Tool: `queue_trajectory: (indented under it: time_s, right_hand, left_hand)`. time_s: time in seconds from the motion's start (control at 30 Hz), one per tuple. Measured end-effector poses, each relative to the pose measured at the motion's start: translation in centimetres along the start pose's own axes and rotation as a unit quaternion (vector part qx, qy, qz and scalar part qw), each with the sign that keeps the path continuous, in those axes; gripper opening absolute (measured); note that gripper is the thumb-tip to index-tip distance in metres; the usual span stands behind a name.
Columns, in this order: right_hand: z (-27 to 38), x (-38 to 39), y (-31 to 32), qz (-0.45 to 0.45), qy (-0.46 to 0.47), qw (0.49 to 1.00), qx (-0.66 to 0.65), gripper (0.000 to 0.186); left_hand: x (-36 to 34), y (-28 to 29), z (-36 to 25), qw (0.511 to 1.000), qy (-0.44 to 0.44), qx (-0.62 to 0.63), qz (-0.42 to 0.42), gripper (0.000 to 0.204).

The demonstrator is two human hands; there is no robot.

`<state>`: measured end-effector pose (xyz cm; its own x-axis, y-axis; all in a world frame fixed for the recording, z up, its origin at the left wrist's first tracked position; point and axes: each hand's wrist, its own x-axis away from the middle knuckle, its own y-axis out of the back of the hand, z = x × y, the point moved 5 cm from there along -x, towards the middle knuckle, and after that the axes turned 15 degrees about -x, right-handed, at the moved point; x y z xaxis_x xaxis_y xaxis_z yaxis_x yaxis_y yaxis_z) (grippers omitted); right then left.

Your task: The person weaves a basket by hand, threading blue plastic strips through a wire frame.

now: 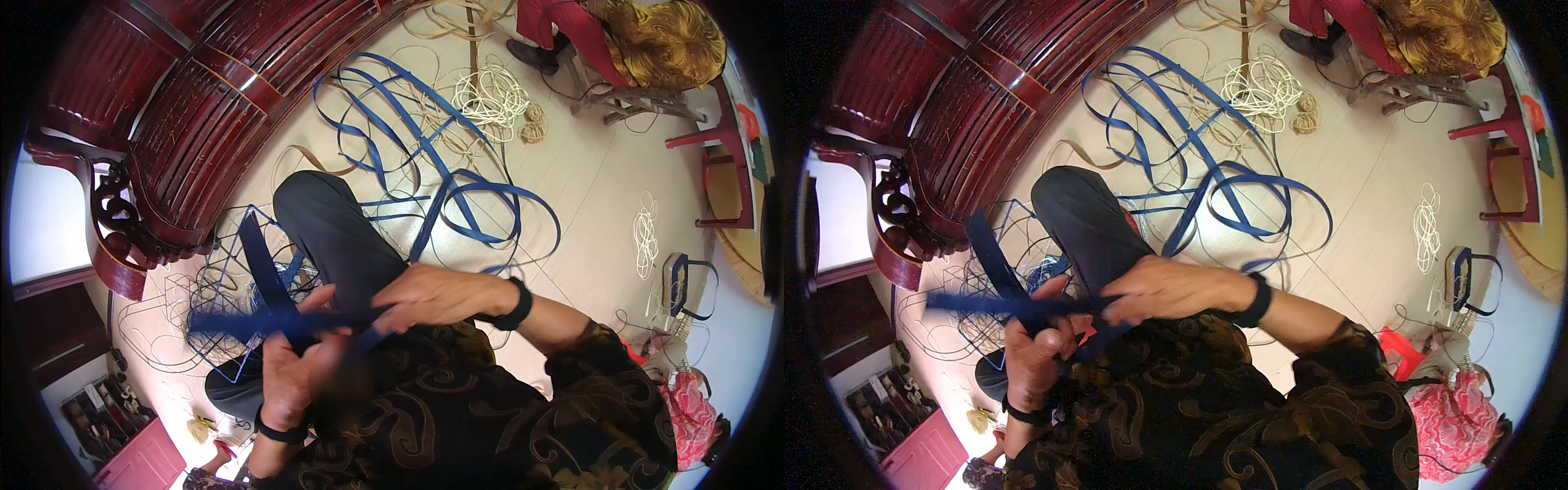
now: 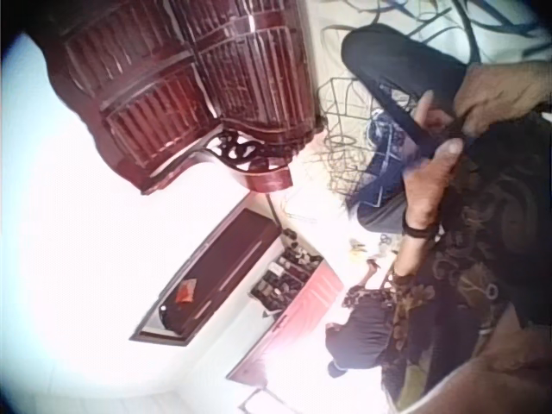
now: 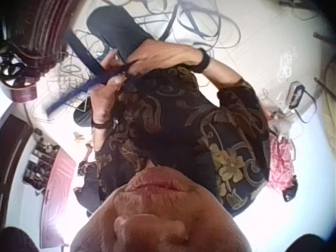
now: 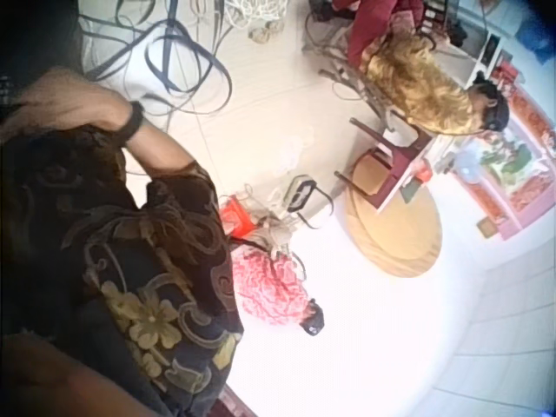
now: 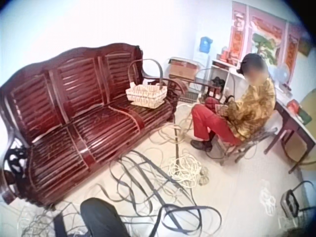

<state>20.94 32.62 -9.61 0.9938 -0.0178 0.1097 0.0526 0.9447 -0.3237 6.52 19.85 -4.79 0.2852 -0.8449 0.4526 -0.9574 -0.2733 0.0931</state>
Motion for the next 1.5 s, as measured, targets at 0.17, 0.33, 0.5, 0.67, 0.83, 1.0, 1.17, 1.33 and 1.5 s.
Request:
queue_trajectory:
  time_s: [0.17, 0.33, 0.5, 0.67, 0.83, 1.0, 1.17, 1.33, 1.5]
  right_hand:
    - [2.1, -4.2, -2.3, -0.112, 0.167, 0.966, 0.161, 0.042]
    - [0.8, -6.0, -3.5, -0.063, 0.166, 0.969, 0.174, 0.066]
    - [-1.5, -4.0, -3.1, 0.027, 0.000, 0.971, 0.239, 0.040]
    - [-0.3, 7.9, 14.0, -0.317, 0.028, 0.896, 0.308, 0.022]
    - [9.1, 30.6, 27.4, -0.614, 0.129, 0.694, 0.353, 0.023]
    - [13.1, 47.5, 30.7, -0.719, 0.165, 0.603, 0.303, 0.016]
    - [12.1, 64.0, 27.4, -0.817, 0.068, 0.419, 0.390, 0.030]
    - [13.1, 63.2, 25.8, -0.757, 0.085, 0.345, 0.548, 0.033]
    - [18.3, 40.6, 21.6, -0.663, 0.151, 0.428, 0.596, 0.042]
  left_hand:
    - [-0.2, -0.1, -2.7, 0.984, -0.110, -0.119, -0.077, 0.027]
    - [1.4, 2.6, -5.7, 0.956, -0.286, -0.032, -0.061, 0.040]
    - [6.5, 14.2, -11.1, 0.901, -0.312, 0.299, 0.041, 0.033]
    - [16.6, 34.2, -9.8, 0.834, -0.269, -0.211, -0.434, 0.026]
    - [24.8, 46.3, -4.4, 0.731, -0.165, -0.256, -0.611, 0.026]
    - [33.1, 51.2, 0.5, 0.658, -0.073, -0.281, -0.695, 0.027]
    - [35.7, 50.9, 3.7, 0.605, -0.023, -0.272, -0.748, 0.028]
    - [35.5, 49.0, 4.8, 0.605, -0.048, -0.226, -0.762, 0.028]
    - [28.3, 45.6, -0.4, 0.701, -0.170, -0.117, -0.682, 0.029]
